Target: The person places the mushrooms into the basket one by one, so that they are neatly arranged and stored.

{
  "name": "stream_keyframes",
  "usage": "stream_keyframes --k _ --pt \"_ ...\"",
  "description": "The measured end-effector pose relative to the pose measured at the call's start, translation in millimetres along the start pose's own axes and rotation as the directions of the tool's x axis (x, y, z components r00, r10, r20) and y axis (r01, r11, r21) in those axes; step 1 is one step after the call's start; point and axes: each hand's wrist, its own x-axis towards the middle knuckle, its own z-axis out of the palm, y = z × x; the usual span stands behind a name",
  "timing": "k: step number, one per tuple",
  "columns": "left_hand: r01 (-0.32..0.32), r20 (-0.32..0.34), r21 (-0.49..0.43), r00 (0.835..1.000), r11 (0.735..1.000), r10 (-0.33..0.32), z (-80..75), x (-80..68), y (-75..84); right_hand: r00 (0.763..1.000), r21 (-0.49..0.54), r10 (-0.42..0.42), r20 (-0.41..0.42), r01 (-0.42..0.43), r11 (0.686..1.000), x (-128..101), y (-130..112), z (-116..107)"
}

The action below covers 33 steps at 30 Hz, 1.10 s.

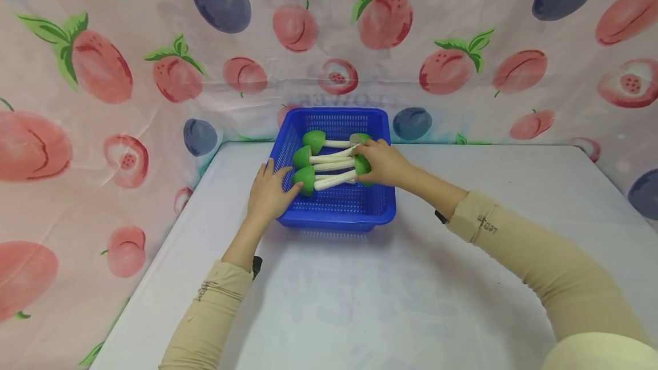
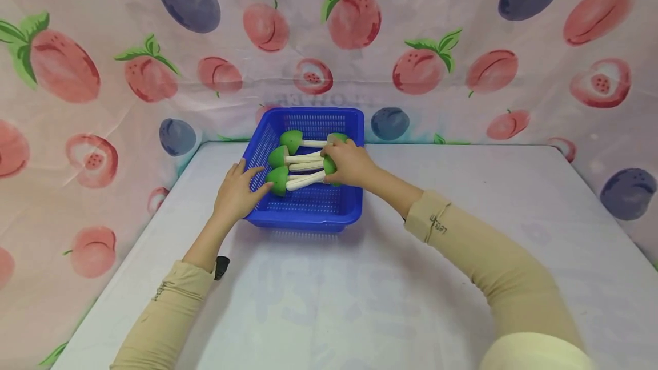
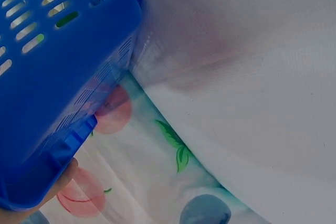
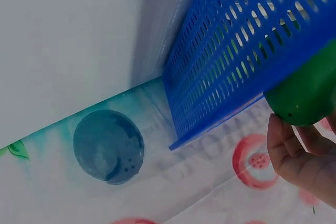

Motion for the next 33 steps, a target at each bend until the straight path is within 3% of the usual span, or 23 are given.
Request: stream_keyframes --k 7,20,26,33 --pt "-0.003 -0.004 -0.008 1.0 1.0 0.003 0.6 -0.8 0.4 0.999 -0.024 0.012 0.035 -0.011 1.0 2.3 -2.3 16.0" --pt "0.009 0.0 -0.009 1.0 1.0 -0.009 0.1 -0.8 2.5 1.0 -0.06 -0.003 0.01 0.004 0.998 11.8 7.6 44.6" --pt "0.0 -0.003 0.001 1.0 1.0 0.0 -0.9 -0.8 3.8 1.0 -0.105 -0.016 -0.02 0.014 0.994 9.3 7.9 48.2" --pt "-0.004 -0.002 0.002 1.0 1.0 0.004 -3.0 -1.7 1.9 1.0 -0.114 -0.008 0.019 0.01 0.993 11.0 5.7 49.5"
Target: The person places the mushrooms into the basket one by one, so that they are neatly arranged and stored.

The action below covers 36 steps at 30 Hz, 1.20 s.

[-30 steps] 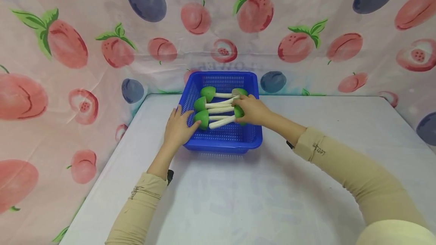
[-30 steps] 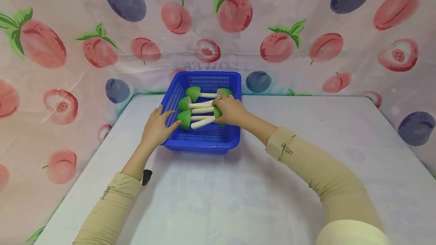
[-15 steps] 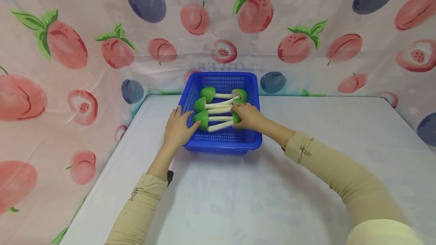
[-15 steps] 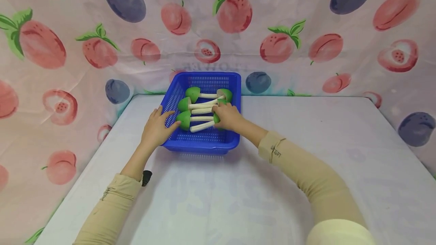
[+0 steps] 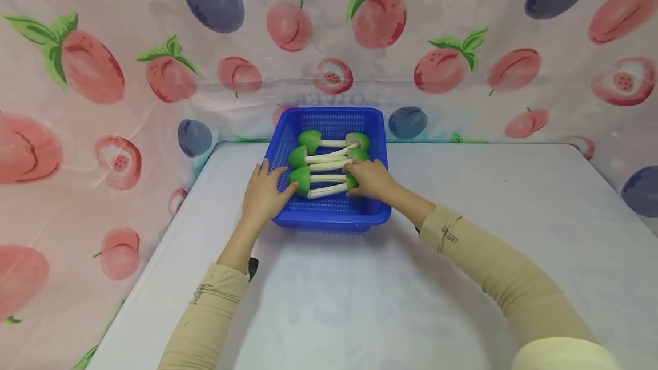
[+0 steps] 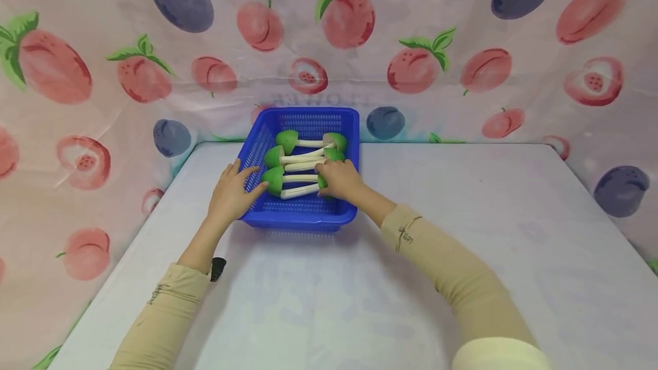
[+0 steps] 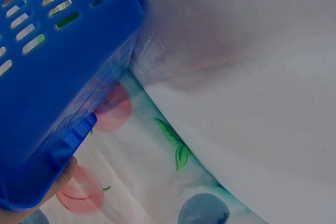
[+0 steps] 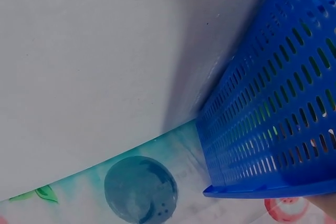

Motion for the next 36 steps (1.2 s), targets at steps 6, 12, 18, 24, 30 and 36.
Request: stream_keyframes --k 6,12,18,24,30,36 --pt "0.007 0.001 -0.001 1.0 1.0 -0.007 -0.2 0.0 -5.5 1.0 0.012 -0.01 0.027 0.01 1.0 6.0 -3.8 1.9" --pt "-0.019 0.016 0.032 1.0 0.999 0.018 0.8 0.9 -12.3 0.996 -0.026 -0.007 0.089 0.009 1.0 10.8 -7.5 4.5" --pt "-0.039 0.043 0.031 0.998 0.999 0.038 -2.4 4.8 -16.0 0.997 -0.047 0.008 0.082 -0.004 0.999 17.1 -8.5 5.2" --pt "-0.071 0.103 -0.017 0.992 0.997 0.072 -6.2 11.9 -17.2 1.0 0.026 -0.005 0.023 0.005 1.0 15.7 -4.1 6.1" --pt "-0.12 0.106 0.018 0.987 0.993 0.117 -6.7 16.6 -18.3 0.989 0.284 -0.02 -0.145 0.061 0.957 9.2 1.7 2.6" --pt "-0.187 0.0 0.066 0.982 0.98 0.188 -4.9 15.4 -18.0 0.978 0.351 -0.012 -0.21 0.086 0.932 -6.3 6.3 -9.7"
